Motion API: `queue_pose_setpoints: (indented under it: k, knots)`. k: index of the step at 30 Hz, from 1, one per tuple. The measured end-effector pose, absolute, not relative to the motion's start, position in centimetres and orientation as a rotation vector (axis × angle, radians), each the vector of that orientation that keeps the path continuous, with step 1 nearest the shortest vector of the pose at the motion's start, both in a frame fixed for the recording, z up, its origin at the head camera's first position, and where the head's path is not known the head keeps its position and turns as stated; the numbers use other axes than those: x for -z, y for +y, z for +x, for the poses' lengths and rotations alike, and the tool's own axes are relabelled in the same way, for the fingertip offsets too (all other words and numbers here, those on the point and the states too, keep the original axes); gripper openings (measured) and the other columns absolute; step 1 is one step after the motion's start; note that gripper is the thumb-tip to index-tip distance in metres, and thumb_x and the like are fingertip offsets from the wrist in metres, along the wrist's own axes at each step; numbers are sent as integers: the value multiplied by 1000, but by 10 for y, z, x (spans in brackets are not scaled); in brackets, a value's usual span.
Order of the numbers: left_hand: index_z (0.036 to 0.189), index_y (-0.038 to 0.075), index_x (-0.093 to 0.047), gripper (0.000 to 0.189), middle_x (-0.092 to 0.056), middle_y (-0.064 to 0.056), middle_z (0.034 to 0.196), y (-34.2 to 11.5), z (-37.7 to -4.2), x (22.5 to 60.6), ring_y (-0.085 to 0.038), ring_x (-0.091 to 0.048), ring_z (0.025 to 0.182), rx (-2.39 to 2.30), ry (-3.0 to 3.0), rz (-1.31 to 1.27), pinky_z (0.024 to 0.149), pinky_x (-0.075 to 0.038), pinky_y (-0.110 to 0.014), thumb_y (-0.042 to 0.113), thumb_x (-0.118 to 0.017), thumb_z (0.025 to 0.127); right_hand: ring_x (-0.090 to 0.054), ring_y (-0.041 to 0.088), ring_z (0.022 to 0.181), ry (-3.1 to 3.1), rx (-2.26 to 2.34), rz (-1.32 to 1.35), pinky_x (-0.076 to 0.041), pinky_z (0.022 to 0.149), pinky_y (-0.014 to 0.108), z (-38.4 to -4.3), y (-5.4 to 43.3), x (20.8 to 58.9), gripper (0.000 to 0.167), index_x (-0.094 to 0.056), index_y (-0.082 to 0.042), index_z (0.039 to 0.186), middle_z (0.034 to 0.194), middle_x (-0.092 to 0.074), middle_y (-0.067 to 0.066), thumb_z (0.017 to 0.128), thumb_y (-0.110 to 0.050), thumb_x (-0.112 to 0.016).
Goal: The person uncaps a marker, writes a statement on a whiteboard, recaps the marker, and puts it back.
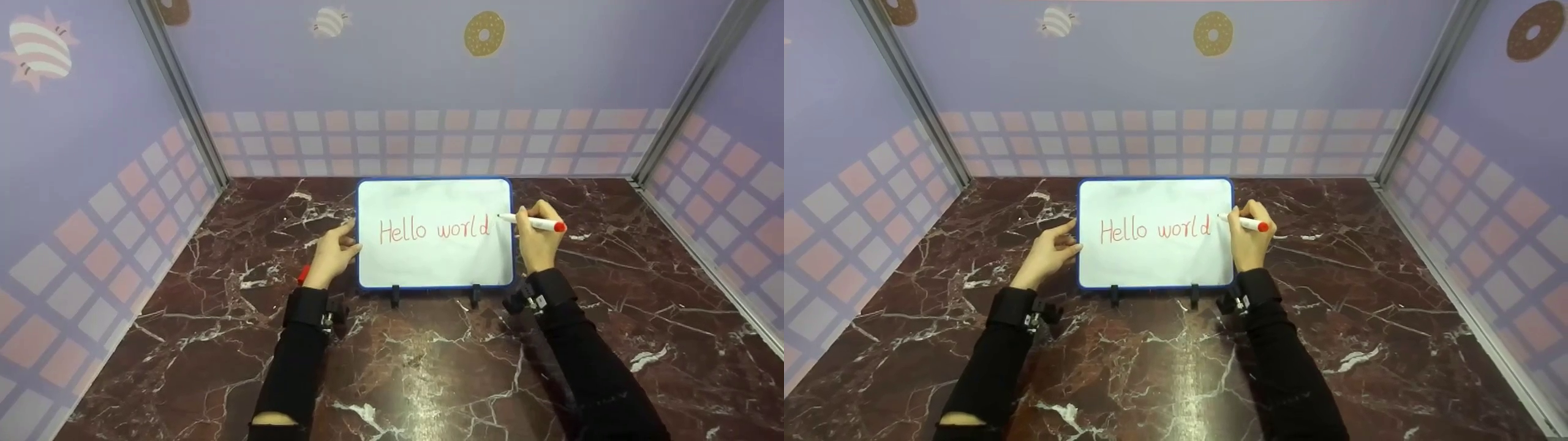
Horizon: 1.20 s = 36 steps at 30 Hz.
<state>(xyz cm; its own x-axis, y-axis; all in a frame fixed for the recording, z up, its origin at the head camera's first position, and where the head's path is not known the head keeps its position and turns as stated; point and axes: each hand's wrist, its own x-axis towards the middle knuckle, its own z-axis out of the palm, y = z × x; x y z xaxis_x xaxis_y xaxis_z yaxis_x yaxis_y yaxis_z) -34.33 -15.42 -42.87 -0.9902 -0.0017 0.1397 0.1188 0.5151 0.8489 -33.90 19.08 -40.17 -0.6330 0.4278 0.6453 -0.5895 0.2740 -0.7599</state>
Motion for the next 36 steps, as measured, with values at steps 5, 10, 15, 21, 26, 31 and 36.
queue_pose_setpoints:
  k: [5, 10, 15, 21, 26, 31, 36]
  knots:
    - [149, 9, -44, 60, -65, -28, 116, -154, -343, 427, -36, -69, 102, 1491, -2645, -94, 78, -63, -37, 0, -64, 93, -42, 1, 53, -1722, -1463, 139, -33, 50, 13, -342, 193, 400, 26, -45, 18, 67, 59, -46, -4, 85, 11, -62]
    - [149, 9, -43, 60, -64, -28, 117, -154, -343, 427, -36, -68, 102, 1506, -2647, -108, 79, -63, -38, -1, -63, 94, -40, 1, 54, -1751, -1428, 119, -32, 51, 14, -342, 195, 399, 25, -47, 17, 68, 60, -45, -2, 85, 9, -64]
    - [148, 10, -45, 59, -65, -28, 115, -154, -342, 427, -36, -69, 101, 1489, -2645, -110, 78, -63, -36, -1, -64, 93, -43, 0, 52, -1759, -1431, 127, -33, 48, 12, -341, 194, 399, 25, -43, 17, 67, 61, -44, -1, 84, 12, -60]
    - [150, 9, -42, 60, -63, -28, 119, -154, -340, 425, -37, -67, 106, 1512, -2661, -98, 83, -62, -37, 0, -62, 95, -32, -5, 50, -1805, -1346, 113, -24, 49, 11, -337, 190, 402, 28, -36, 12, 59, 57, -37, 1, 78, 16, -56]
    - [149, 8, -44, 59, -65, -28, 115, -155, -340, 426, -37, -69, 102, 1484, -2657, -102, 80, -63, -37, 0, -63, 94, -29, -7, 49, -1816, -1338, 107, -23, 49, 12, -334, 189, 404, 29, -35, 8, 58, 54, -36, 0, 77, 15, -56]
    - [148, 6, -45, 59, -66, -28, 113, -155, -340, 428, -36, -70, 98, 1476, -2645, -113, 76, -63, -35, -2, -64, 93, -37, -5, 46, -1760, -1396, 116, -29, 44, 11, -331, 191, 405, 27, -35, 13, 60, 54, -39, -4, 78, 16, -54]
    - [149, 7, -43, 59, -65, -28, 113, -154, -341, 426, -36, -70, 98, 1468, -2646, -127, 76, -63, -34, -1, -63, 93, -24, -5, 50, -1771, -1367, 114, -17, 49, 15, -331, 191, 406, 27, -34, 13, 60, 56, -32, -2, 76, 17, -55]
